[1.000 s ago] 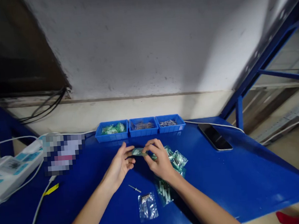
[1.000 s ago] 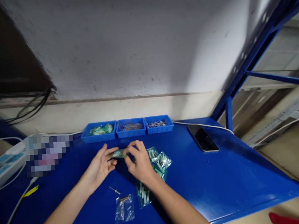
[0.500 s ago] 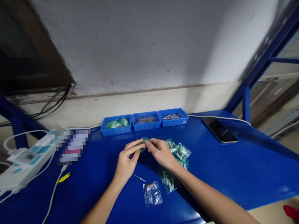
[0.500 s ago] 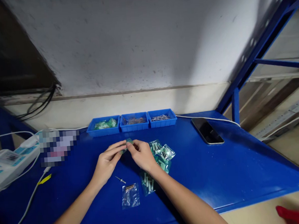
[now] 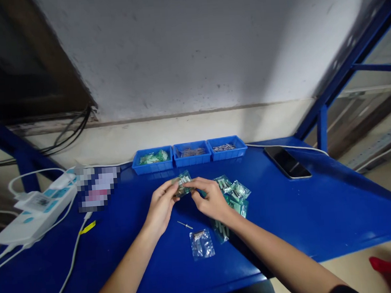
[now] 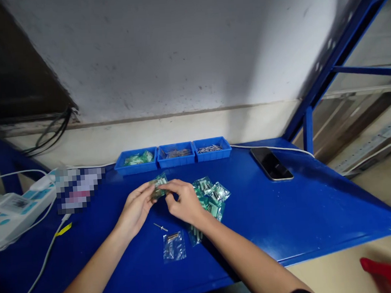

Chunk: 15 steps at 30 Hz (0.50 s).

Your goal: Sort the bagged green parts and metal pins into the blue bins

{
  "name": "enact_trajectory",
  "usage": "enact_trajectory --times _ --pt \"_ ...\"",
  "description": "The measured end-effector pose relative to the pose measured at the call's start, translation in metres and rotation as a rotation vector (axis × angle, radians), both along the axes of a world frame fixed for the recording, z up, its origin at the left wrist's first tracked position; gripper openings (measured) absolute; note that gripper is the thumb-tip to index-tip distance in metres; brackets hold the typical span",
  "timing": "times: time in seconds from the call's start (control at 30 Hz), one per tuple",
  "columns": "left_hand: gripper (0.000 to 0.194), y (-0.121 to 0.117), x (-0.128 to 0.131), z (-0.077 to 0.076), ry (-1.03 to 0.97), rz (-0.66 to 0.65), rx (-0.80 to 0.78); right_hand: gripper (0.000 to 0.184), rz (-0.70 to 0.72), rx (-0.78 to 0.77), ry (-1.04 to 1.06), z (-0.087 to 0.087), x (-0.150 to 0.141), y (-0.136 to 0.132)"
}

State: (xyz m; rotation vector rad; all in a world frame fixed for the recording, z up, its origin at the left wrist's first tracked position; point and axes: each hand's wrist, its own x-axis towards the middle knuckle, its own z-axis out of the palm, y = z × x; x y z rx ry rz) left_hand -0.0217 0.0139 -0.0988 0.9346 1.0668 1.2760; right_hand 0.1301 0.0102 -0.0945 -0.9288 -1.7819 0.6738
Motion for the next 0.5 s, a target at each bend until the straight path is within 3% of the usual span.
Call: enact_trajectory --times 0.1,0.2,0.3,0.4,0.5 --pt "0.021 -0.003 -0.001 0.000 0.288 0.073 0.213 0.021 -0.041 -0.077 -0.013 0.002 -0.003 -0.002" --pt "0.010 -0.008 0.000 0.000 0.653 0.119 0.480 0.031 -0.125 -0.163 -0.003 0.000 -0.004 0.002" --pt "0.017 -0.015 0.006 0.000 0.864 0.110 0.630 0.038 -0.201 -0.202 -0.047 -0.004 -0.003 0.007" --pt "0.021 -0.016 0.009 -0.001 0.817 0.014 0.503 0.035 -0.239 -0.188 -0.088 -0.007 -0.002 0.010" --pt "0.027 -0.010 0.007 0.000 0.498 -0.072 0.176 0.027 -0.203 -0.119 -0.105 -0.008 -0.001 0.008"
